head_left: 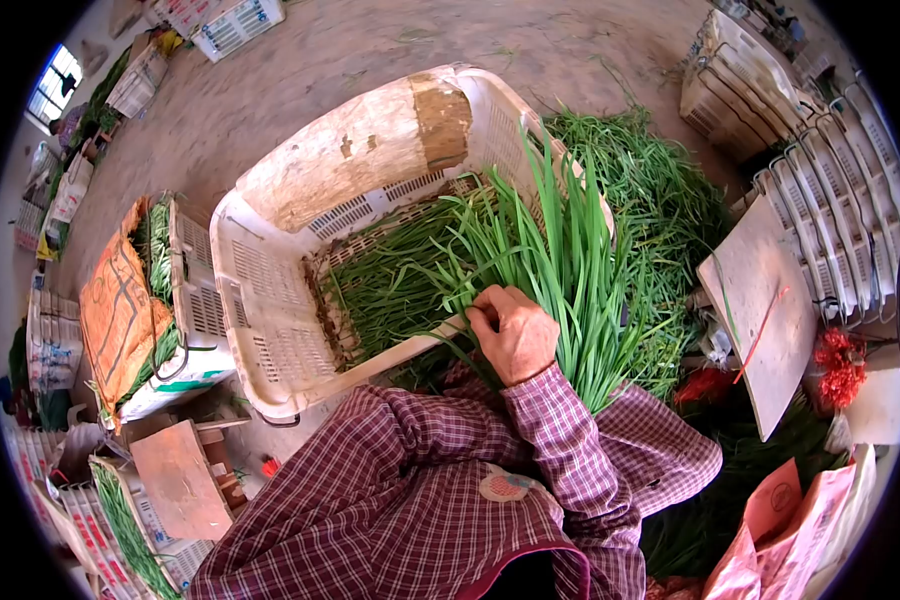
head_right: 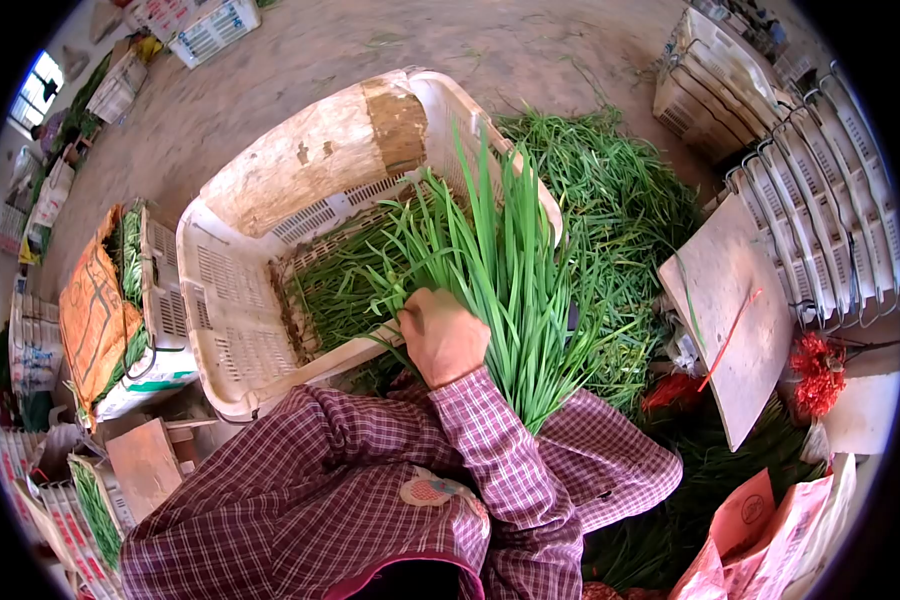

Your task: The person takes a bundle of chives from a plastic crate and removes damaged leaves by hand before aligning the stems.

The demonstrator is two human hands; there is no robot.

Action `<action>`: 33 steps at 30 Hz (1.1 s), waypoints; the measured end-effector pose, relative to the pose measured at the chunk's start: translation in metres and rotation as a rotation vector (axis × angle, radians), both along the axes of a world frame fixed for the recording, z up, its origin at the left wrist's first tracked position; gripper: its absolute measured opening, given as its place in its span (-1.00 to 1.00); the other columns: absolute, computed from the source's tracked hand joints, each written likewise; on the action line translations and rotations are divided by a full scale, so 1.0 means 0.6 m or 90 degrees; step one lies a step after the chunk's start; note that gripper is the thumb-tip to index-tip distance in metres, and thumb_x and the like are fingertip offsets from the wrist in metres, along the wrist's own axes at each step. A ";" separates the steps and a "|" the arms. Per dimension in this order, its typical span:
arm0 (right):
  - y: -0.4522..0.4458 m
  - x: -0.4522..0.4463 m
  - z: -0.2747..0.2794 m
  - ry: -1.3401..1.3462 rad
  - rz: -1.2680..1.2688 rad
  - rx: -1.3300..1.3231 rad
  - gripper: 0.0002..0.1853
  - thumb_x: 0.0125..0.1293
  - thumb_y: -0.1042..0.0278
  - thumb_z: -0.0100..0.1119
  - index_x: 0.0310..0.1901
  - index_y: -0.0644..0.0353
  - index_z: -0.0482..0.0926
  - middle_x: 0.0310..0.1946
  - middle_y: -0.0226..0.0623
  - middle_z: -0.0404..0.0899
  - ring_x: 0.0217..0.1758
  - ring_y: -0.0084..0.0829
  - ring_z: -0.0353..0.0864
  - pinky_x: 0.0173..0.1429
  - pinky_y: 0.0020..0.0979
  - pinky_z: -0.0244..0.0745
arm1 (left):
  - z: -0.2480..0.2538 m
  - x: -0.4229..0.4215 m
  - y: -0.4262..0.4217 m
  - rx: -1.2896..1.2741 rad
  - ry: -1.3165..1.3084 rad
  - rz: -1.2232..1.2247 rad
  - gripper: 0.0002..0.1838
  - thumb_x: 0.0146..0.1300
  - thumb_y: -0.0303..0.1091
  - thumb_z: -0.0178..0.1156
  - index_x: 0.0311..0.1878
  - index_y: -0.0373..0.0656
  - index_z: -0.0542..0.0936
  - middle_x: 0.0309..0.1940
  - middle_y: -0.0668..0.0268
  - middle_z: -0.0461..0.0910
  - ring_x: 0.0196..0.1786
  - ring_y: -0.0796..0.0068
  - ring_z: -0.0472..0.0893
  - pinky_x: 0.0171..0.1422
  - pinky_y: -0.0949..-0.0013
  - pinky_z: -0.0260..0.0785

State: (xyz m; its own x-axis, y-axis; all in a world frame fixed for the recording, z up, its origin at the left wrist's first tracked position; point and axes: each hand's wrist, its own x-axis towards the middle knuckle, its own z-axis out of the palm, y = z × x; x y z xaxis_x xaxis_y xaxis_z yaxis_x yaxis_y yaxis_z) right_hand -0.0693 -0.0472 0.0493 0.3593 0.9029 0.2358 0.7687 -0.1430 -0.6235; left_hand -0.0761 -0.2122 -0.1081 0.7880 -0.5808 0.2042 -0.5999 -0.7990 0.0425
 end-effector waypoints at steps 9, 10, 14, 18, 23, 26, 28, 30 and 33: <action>-0.016 0.006 -0.015 0.155 0.017 0.123 -0.91 0.22 0.55 0.21 -0.30 0.27 0.47 -0.60 -0.19 0.52 -0.59 -0.29 0.54 -0.46 -0.32 0.43 | 0.000 0.001 0.026 -0.003 -0.002 0.011 -0.85 0.13 -0.29 0.09 -0.37 -0.14 0.57 -0.37 0.34 0.51 -0.22 0.30 0.47 0.10 0.13 0.24; -0.015 0.006 -0.022 0.132 0.021 0.139 -0.90 0.24 0.57 0.18 -0.28 0.27 0.44 -0.60 -0.18 0.50 -0.60 -0.28 0.52 -0.46 -0.33 0.41 | -0.006 0.001 0.048 0.003 -0.005 0.017 -0.85 0.13 -0.29 0.09 -0.36 -0.13 0.57 -0.37 0.34 0.50 -0.22 0.30 0.47 0.10 0.14 0.24; 0.010 0.016 -0.021 0.105 -0.051 0.216 -0.92 0.30 0.54 0.12 -0.25 0.25 0.42 -0.56 -0.17 0.51 -0.59 -0.29 0.50 -0.47 -0.34 0.40 | -0.016 0.005 0.084 0.026 -0.012 0.033 -0.85 0.13 -0.28 0.09 -0.35 -0.13 0.56 -0.36 0.35 0.50 -0.21 0.31 0.46 0.11 0.14 0.23; 0.054 0.054 0.086 0.219 -0.062 0.376 -0.90 0.38 0.42 0.11 -0.24 0.22 0.42 -0.49 -0.31 0.56 -0.57 -0.54 0.49 -0.50 -0.53 0.49 | -0.012 0.001 0.046 0.042 -0.021 0.020 -0.85 0.14 -0.28 0.08 -0.34 -0.13 0.55 -0.34 0.35 0.49 -0.20 0.31 0.46 0.12 0.15 0.22; -0.020 0.211 0.126 0.671 -0.055 0.617 -0.73 0.45 0.30 0.05 0.05 0.26 0.45 -0.08 -0.20 0.58 -0.22 -0.49 0.62 -0.27 -0.52 0.65 | -0.015 -0.003 0.025 0.050 -0.038 0.023 -0.85 0.15 -0.28 0.07 -0.33 -0.13 0.54 -0.33 0.35 0.48 -0.19 0.32 0.45 0.13 0.15 0.21; -0.082 0.283 0.074 0.941 -0.029 0.590 -0.51 0.44 0.12 0.05 0.16 0.41 0.35 0.11 -0.02 0.48 0.19 -0.25 0.55 0.28 -0.39 0.53 | -0.017 -0.010 0.028 0.055 -0.043 0.017 -0.85 0.15 -0.27 0.07 -0.32 -0.13 0.54 -0.32 0.35 0.47 -0.18 0.32 0.45 0.13 0.16 0.21; -0.093 0.248 0.043 0.947 -0.077 0.457 -0.56 0.42 0.15 0.10 0.13 0.34 0.40 0.00 -0.18 0.57 -0.05 -0.46 0.62 -0.06 -0.54 0.60 | -0.019 -0.009 0.027 0.059 -0.044 0.012 -0.85 0.16 -0.27 0.07 -0.31 -0.13 0.53 -0.31 0.35 0.47 -0.18 0.33 0.45 0.13 0.16 0.20; -0.091 0.185 0.021 0.836 -0.091 0.317 -0.68 0.39 0.21 0.15 0.04 0.25 0.51 -0.18 -0.32 0.65 -0.32 -0.56 0.61 -0.36 -0.61 0.52 | -0.018 -0.007 0.025 0.061 -0.042 0.013 -0.85 0.16 -0.27 0.07 -0.31 -0.12 0.53 -0.30 0.35 0.47 -0.17 0.33 0.45 0.14 0.16 0.20; -0.065 0.100 0.034 0.513 0.005 0.125 -0.87 0.31 0.36 0.23 -0.17 0.18 0.64 -0.43 -0.37 0.66 -0.54 -0.53 0.60 -0.52 -0.55 0.51 | -0.016 -0.003 0.014 0.061 -0.039 0.010 -0.85 0.17 -0.27 0.06 -0.30 -0.12 0.52 -0.29 0.36 0.46 -0.16 0.33 0.44 0.14 0.17 0.19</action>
State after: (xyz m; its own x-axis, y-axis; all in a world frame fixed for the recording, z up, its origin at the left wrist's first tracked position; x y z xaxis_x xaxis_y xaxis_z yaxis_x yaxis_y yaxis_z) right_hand -0.0096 -0.0864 0.0695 0.4797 0.8752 0.0622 0.0755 0.0294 -0.9967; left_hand -0.0782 -0.2038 -0.1176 0.7846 -0.5879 0.1968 -0.5866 -0.8067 -0.0712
